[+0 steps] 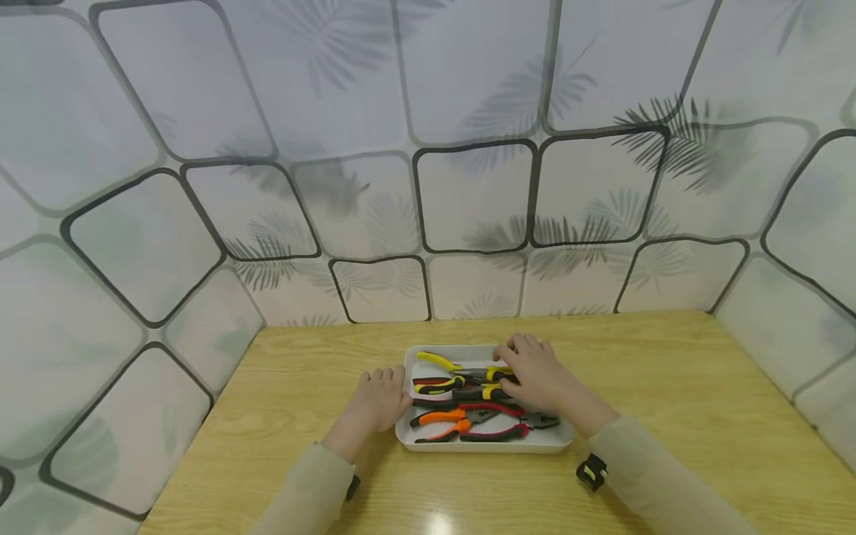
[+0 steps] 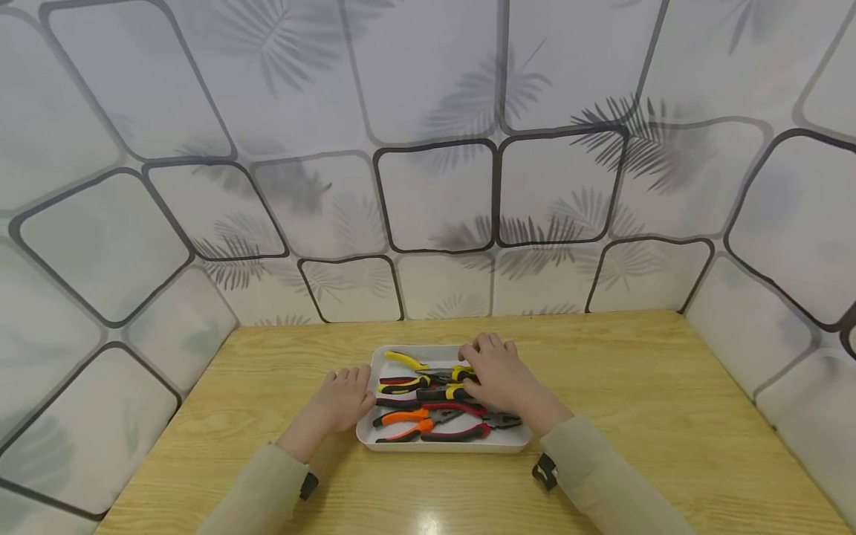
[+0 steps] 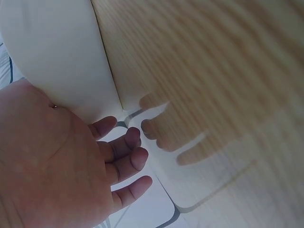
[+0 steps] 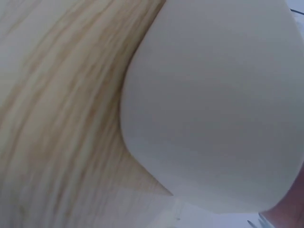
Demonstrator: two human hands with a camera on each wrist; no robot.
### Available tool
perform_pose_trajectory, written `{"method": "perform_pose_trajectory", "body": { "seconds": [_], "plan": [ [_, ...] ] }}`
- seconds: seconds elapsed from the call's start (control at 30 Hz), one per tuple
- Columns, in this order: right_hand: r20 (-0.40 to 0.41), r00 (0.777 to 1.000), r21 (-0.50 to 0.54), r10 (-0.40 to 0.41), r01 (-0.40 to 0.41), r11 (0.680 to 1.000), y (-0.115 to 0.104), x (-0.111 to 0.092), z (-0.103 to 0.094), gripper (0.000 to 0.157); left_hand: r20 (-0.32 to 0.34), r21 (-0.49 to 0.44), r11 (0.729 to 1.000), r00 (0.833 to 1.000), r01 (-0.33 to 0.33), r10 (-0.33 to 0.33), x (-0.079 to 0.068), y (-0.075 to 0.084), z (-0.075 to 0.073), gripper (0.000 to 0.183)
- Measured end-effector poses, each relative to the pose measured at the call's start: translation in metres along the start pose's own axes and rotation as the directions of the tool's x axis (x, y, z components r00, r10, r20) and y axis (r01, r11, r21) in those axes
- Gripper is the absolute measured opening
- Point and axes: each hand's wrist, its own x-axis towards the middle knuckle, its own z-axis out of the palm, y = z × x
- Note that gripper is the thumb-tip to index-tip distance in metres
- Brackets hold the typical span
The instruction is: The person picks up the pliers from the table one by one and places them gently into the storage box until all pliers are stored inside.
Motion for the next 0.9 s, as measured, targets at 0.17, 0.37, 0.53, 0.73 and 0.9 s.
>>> {"method": "perform_pose_trajectory", "body": {
  "seconds": [0.17, 0.37, 0.53, 0.73, 0.9],
  "plan": [
    [0.000, 1.000, 0.008, -0.010, 0.010, 1.000, 0.000, -0.002, -0.001, 0.031, 0.007, 0.000, 1.000, 1.000, 0.001, -0.001, 0.000, 0.000, 0.001, 0.032],
    [-0.004, 1.000, -0.006, -0.020, 0.020, 1.000, 0.000, -0.003, -0.002, 0.029, 0.003, 0.003, 1.000, 1.000, 0.002, -0.002, 0.000, 0.001, 0.001, 0.034],
    [-0.017, 0.999, -0.035, -0.039, 0.038, 0.999, 0.000, -0.005, -0.002, 0.025, 0.005, 0.004, 1.000, 1.000, 0.004, -0.004, 0.001, 0.000, 0.001, 0.035],
    [-0.033, 0.998, -0.051, -0.060, 0.058, 0.997, 0.000, -0.008, -0.002, 0.022, 0.003, 0.010, 1.000, 1.000, 0.005, -0.005, 0.001, 0.001, 0.001, 0.036],
    [-0.036, 0.997, -0.060, -0.072, 0.070, 0.996, 0.001, -0.012, -0.003, 0.021, -0.012, 0.007, 1.000, 1.000, 0.004, -0.004, 0.000, 0.001, 0.000, 0.035]
  ]
}}
